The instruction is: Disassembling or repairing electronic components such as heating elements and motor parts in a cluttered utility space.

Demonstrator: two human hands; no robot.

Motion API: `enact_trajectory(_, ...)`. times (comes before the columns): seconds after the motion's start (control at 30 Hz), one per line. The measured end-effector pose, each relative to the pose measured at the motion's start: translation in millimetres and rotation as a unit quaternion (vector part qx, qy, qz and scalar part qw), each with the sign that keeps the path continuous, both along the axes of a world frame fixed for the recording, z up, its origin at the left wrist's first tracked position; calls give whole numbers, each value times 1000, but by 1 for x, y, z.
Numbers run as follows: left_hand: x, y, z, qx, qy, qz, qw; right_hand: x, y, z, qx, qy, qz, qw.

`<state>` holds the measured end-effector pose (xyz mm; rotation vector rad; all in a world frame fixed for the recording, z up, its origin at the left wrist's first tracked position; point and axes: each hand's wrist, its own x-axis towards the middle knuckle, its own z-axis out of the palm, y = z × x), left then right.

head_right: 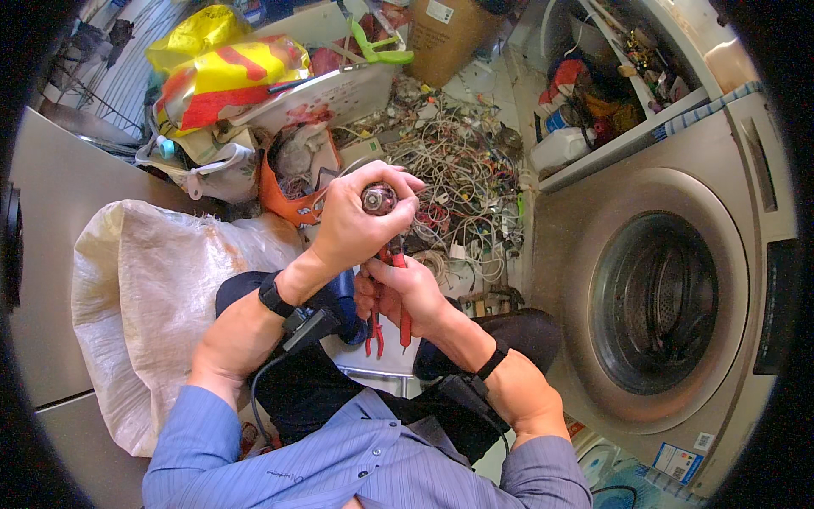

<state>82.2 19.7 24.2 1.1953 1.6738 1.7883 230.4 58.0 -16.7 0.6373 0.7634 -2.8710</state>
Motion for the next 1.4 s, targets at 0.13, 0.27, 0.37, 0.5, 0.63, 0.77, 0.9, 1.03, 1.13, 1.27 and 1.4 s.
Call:
enact_trajectory(0.13, 13, 4, 1, -50, -61, 80, 994, -3, -2, -1, -6, 10, -10, 1000)
enact_trajectory(0.27, 1, -5, 6, -90, -54, -50, 993, 2, 1, -5, -55, 35, -1, 998)
enact_trajectory(0.37, -26, -15, 13, -18, -30, -219, 975, 8, 3, -6, -83, 57, 25, 995)
enact_trajectory(0.5, -38, -14, 13, -74, -6, -276, 958, 9, 4, -4, -83, 27, 62, 994)
enact_trajectory(0.63, -28, -13, 8, -106, 38, -187, 976, 10, 7, -7, -130, 34, 88, 987)
enact_trajectory(0.77, -25, -9, 4, -128, -43, -142, 981, 9, 9, -28, -50, 72, 99, 991)
enact_trajectory(0.9, -21, -8, 0, -125, -145, -117, 975, 11, 9, -41, -21, 67, 107, 992)
enact_trajectory(1.03, -19, -7, -6, -138, -152, -108, 973, 14, 13, -39, 12, 47, 121, 991)
enact_trajectory(1.13, -18, -6, -12, -134, -108, -109, 979, 16, 13, -40, 10, 21, 127, 992)
enact_trajectory(1.27, -15, -4, -14, -131, -85, -118, 981, 22, 18, -47, 30, 17, 127, 991)
enact_trajectory(1.4, -13, -3, -16, -139, -156, -131, 969, 27, 21, -53, 45, -5, 134, 990)
